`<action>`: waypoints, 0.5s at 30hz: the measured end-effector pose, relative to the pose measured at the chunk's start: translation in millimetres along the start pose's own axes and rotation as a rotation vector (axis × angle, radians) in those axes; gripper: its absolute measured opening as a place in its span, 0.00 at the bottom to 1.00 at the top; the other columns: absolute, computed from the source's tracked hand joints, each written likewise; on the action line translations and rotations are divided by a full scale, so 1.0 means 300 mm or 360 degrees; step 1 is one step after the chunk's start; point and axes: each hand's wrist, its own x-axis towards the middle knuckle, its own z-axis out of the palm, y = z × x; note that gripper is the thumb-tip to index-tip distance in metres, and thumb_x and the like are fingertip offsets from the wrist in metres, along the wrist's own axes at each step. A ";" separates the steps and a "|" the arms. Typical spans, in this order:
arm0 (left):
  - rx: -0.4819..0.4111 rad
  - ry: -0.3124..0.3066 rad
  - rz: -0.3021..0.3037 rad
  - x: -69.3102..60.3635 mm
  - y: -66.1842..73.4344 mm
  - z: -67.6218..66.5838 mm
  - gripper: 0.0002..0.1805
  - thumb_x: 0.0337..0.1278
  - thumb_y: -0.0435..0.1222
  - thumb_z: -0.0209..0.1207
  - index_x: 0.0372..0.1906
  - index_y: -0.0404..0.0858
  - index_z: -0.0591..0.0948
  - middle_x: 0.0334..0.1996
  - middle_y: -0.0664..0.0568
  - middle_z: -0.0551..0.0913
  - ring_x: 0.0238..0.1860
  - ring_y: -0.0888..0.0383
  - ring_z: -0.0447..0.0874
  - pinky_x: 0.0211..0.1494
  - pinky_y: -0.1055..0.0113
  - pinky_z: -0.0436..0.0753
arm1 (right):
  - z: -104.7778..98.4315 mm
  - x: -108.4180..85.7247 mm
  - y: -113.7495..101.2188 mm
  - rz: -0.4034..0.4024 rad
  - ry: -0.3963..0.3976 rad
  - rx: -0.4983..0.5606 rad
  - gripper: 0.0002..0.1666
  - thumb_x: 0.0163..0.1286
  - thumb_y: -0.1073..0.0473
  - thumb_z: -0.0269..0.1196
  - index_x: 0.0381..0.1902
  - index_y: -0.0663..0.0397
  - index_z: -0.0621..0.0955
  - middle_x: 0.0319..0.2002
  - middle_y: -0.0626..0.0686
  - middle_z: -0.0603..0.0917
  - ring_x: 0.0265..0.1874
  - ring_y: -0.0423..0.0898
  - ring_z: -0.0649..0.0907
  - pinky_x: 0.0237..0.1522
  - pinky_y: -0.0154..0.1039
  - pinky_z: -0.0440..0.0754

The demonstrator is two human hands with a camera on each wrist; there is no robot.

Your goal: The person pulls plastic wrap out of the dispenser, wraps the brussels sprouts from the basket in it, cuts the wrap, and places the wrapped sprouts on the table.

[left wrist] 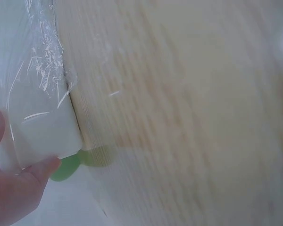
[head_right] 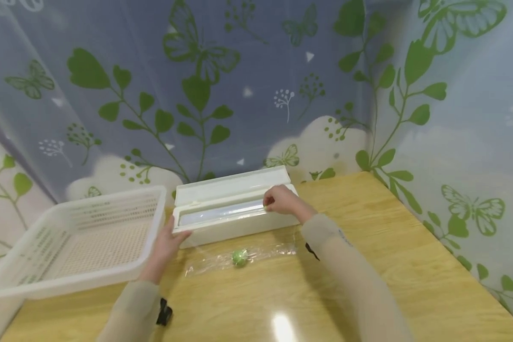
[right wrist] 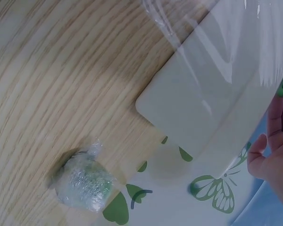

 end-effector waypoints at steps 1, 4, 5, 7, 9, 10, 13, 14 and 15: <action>-0.0005 0.0001 -0.0003 0.003 0.000 0.001 0.43 0.52 0.37 0.58 0.65 0.25 0.46 0.65 0.35 0.45 0.65 0.42 0.41 0.65 0.54 0.45 | -0.002 0.001 0.002 -0.0006 0.0005 -0.0003 0.03 0.55 0.67 0.63 0.28 0.62 0.80 0.25 0.48 0.80 0.28 0.44 0.77 0.34 0.36 0.76; -0.0014 0.0006 -0.0015 0.007 0.001 0.002 0.43 0.52 0.37 0.58 0.65 0.26 0.45 0.65 0.35 0.45 0.65 0.42 0.41 0.65 0.54 0.45 | -0.007 0.005 0.009 -0.0017 0.0000 -0.0004 0.03 0.55 0.67 0.63 0.29 0.62 0.80 0.25 0.48 0.80 0.28 0.44 0.77 0.33 0.36 0.76; -0.0004 0.0006 -0.0018 0.007 0.001 0.003 0.43 0.52 0.37 0.58 0.65 0.26 0.45 0.65 0.35 0.45 0.65 0.42 0.41 0.65 0.54 0.45 | -0.007 0.006 0.011 -0.0021 -0.0006 -0.0008 0.03 0.55 0.67 0.63 0.29 0.61 0.80 0.25 0.48 0.80 0.27 0.43 0.77 0.33 0.36 0.76; 0.0012 0.0005 -0.0019 0.008 -0.001 0.005 0.43 0.52 0.37 0.58 0.65 0.26 0.45 0.65 0.34 0.45 0.65 0.42 0.41 0.65 0.54 0.45 | -0.007 0.008 0.015 -0.0018 -0.0015 -0.0013 0.03 0.55 0.67 0.63 0.28 0.61 0.80 0.25 0.47 0.79 0.27 0.43 0.77 0.33 0.36 0.76; 0.0015 0.0003 -0.0021 0.008 -0.001 0.006 0.43 0.52 0.37 0.58 0.65 0.26 0.45 0.65 0.35 0.45 0.65 0.42 0.41 0.65 0.54 0.45 | -0.006 0.010 0.019 -0.0023 -0.0021 -0.0022 0.03 0.54 0.67 0.63 0.28 0.61 0.80 0.25 0.47 0.79 0.27 0.42 0.77 0.33 0.35 0.76; 0.0020 0.0005 -0.0018 0.008 -0.003 0.007 0.43 0.52 0.37 0.58 0.65 0.26 0.45 0.65 0.35 0.45 0.65 0.42 0.41 0.65 0.54 0.45 | -0.006 0.010 0.021 -0.0030 -0.0025 -0.0030 0.03 0.54 0.67 0.63 0.28 0.61 0.80 0.25 0.47 0.79 0.27 0.42 0.77 0.33 0.35 0.76; 0.0011 0.0009 -0.0022 0.008 -0.005 0.007 0.44 0.51 0.37 0.58 0.65 0.26 0.45 0.65 0.35 0.45 0.65 0.42 0.41 0.65 0.54 0.45 | -0.010 0.007 0.025 -0.0051 -0.0043 -0.0048 0.03 0.54 0.67 0.63 0.28 0.62 0.80 0.25 0.48 0.79 0.27 0.43 0.77 0.33 0.36 0.76; 0.0008 0.0009 -0.0023 0.009 -0.005 0.006 0.43 0.51 0.37 0.58 0.65 0.26 0.45 0.65 0.35 0.45 0.65 0.42 0.41 0.65 0.54 0.45 | -0.014 0.004 0.027 -0.0052 -0.0049 -0.0054 0.03 0.55 0.67 0.63 0.28 0.62 0.80 0.25 0.48 0.79 0.27 0.43 0.77 0.33 0.36 0.76; 0.0012 0.0006 -0.0023 0.009 -0.005 0.005 0.43 0.52 0.37 0.58 0.65 0.26 0.45 0.66 0.35 0.45 0.65 0.42 0.41 0.65 0.54 0.45 | -0.018 0.000 0.029 -0.0041 -0.0055 -0.0052 0.03 0.55 0.67 0.62 0.29 0.62 0.80 0.25 0.48 0.79 0.27 0.43 0.77 0.33 0.37 0.76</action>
